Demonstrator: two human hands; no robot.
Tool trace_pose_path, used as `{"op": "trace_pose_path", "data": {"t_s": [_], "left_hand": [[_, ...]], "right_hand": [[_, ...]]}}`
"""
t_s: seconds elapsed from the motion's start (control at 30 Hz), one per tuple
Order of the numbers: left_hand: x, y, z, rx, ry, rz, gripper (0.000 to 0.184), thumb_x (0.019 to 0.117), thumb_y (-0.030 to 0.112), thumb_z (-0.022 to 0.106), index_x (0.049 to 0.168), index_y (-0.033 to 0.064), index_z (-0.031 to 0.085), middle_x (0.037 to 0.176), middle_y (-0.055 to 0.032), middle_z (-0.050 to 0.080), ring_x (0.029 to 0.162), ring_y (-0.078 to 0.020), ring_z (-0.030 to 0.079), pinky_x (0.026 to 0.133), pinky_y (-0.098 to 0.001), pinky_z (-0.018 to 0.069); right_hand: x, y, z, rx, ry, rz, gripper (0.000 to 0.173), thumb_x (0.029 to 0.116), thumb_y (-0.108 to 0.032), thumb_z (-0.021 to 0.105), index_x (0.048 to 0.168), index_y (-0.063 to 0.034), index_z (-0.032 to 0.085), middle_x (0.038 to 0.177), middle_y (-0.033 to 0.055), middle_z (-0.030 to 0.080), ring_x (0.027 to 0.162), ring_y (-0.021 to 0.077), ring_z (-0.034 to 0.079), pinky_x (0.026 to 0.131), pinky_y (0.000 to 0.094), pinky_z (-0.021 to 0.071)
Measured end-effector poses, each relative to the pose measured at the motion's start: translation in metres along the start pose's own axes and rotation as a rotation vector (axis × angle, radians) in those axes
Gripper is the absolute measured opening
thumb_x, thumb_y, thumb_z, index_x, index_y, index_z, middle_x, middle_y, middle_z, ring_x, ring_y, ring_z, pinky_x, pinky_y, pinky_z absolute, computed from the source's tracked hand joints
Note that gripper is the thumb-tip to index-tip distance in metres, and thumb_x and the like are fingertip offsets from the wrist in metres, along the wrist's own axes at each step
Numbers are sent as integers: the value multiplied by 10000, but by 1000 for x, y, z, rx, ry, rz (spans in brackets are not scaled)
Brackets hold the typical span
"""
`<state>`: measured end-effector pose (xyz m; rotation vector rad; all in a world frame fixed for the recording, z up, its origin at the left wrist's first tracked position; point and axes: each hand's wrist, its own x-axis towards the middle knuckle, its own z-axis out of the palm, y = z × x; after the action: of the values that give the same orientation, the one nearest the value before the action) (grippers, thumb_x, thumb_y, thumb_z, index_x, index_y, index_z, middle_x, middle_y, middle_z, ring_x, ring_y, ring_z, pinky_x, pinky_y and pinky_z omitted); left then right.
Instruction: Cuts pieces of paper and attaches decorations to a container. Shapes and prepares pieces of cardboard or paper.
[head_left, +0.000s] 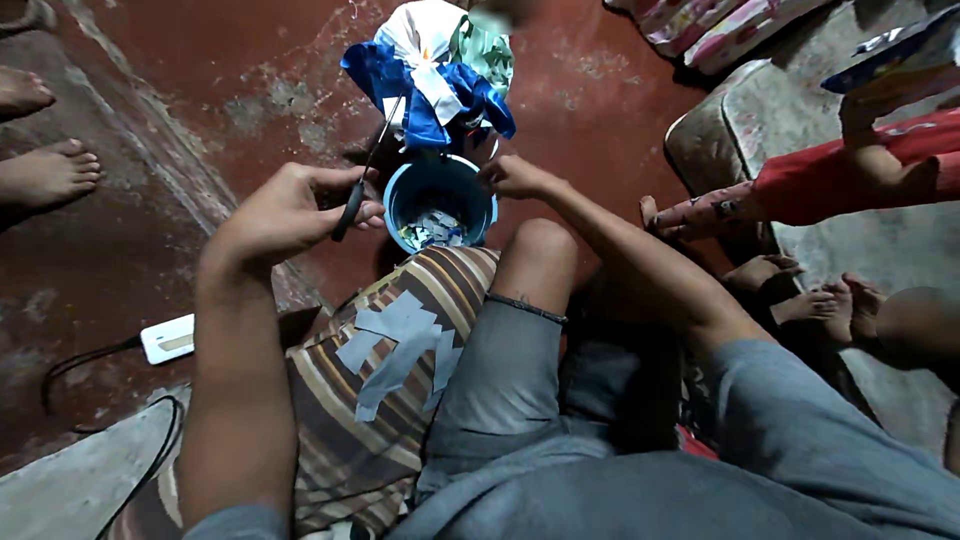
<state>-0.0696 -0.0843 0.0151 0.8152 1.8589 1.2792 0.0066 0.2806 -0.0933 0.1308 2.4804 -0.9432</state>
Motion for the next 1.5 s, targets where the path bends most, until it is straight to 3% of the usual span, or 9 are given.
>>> {"op": "trace_pose_path", "data": {"t_s": [0.17, 0.27, 0.4, 0.73, 0.93, 1.03, 1.17, 1.23, 1.5], "left_hand": [[4, 1, 9, -45, -46, 1, 459, 952, 17, 663, 1401, 21, 566, 1009, -49, 767, 889, -120, 747, 785, -232, 616], [7, 2, 17, -22, -87, 13, 464, 949, 55, 683, 1401, 37, 580, 1008, -41, 765, 881, -112, 741, 751, -231, 610], [7, 0, 19, -12, -113, 38, 459, 950, 71, 683, 1395, 24, 581, 1020, -52, 759, 894, -121, 741, 795, -247, 614], [5, 5, 19, 17, -107, 38, 477, 948, 90, 696, 1405, 28, 578, 1030, -64, 754, 898, -129, 739, 795, -263, 618], [5, 5, 20, -26, -140, 83, 444, 938, 58, 692, 1371, 21, 600, 985, -46, 761, 850, -103, 736, 752, -220, 608], [6, 3, 21, -146, -233, 165, 349, 947, 98, 641, 1290, 33, 629, 1001, -72, 769, 857, -159, 748, 759, -267, 625], [11, 6, 35, -183, -213, 146, 326, 946, 184, 668, 1257, 90, 658, 980, -1, 742, 817, -64, 704, 722, -205, 592], [15, 3, 42, -268, -180, 119, 381, 904, 181, 711, 1265, 77, 650, 1003, -37, 740, 872, -117, 721, 795, -261, 614], [19, 9, 55, -275, 90, 182, 416, 799, 2, 770, 1186, 88, 644, 917, 5, 704, 739, -66, 685, 673, -223, 604]], "right_hand": [[-100, -108, 10, 76, 154, -536, 184, 980, -115, 641, 1095, -1, 729, 1016, 102, 713, 887, 138, 689, 816, 326, 591], [-130, -147, 65, -12, 111, -730, 95, 899, -104, 737, 972, -55, 774, 962, 71, 705, 915, 162, 671, 849, 341, 569], [-128, -155, 128, -209, 71, -830, 132, 929, -96, 697, 1046, -74, 755, 1070, 121, 686, 1055, 272, 638, 928, 398, 533], [-117, -153, 123, -230, 39, -836, 60, 875, -62, 739, 934, -62, 745, 915, 93, 674, 956, 256, 638, 862, 387, 528], [-119, -145, 88, 183, -113, -823, 153, 783, -107, 848, 824, -29, 722, 862, 67, 676, 867, 155, 640, 815, 328, 534], [-115, -133, 65, 520, -5, -762, 147, 819, -54, 806, 846, 17, 681, 924, 72, 707, 840, 93, 665, 749, 273, 571], [-108, -119, 57, 808, 269, -615, 174, 814, 56, 774, 898, 16, 626, 919, 85, 705, 799, 110, 671, 730, 276, 577], [-106, -114, 60, 843, 330, -609, 189, 814, 70, 770, 909, 16, 616, 951, 104, 706, 818, 130, 678, 744, 289, 582], [-109, -113, 67, 807, 353, -622, 231, 800, 30, 792, 921, -10, 600, 1005, 91, 692, 919, 123, 676, 833, 293, 575]]}}
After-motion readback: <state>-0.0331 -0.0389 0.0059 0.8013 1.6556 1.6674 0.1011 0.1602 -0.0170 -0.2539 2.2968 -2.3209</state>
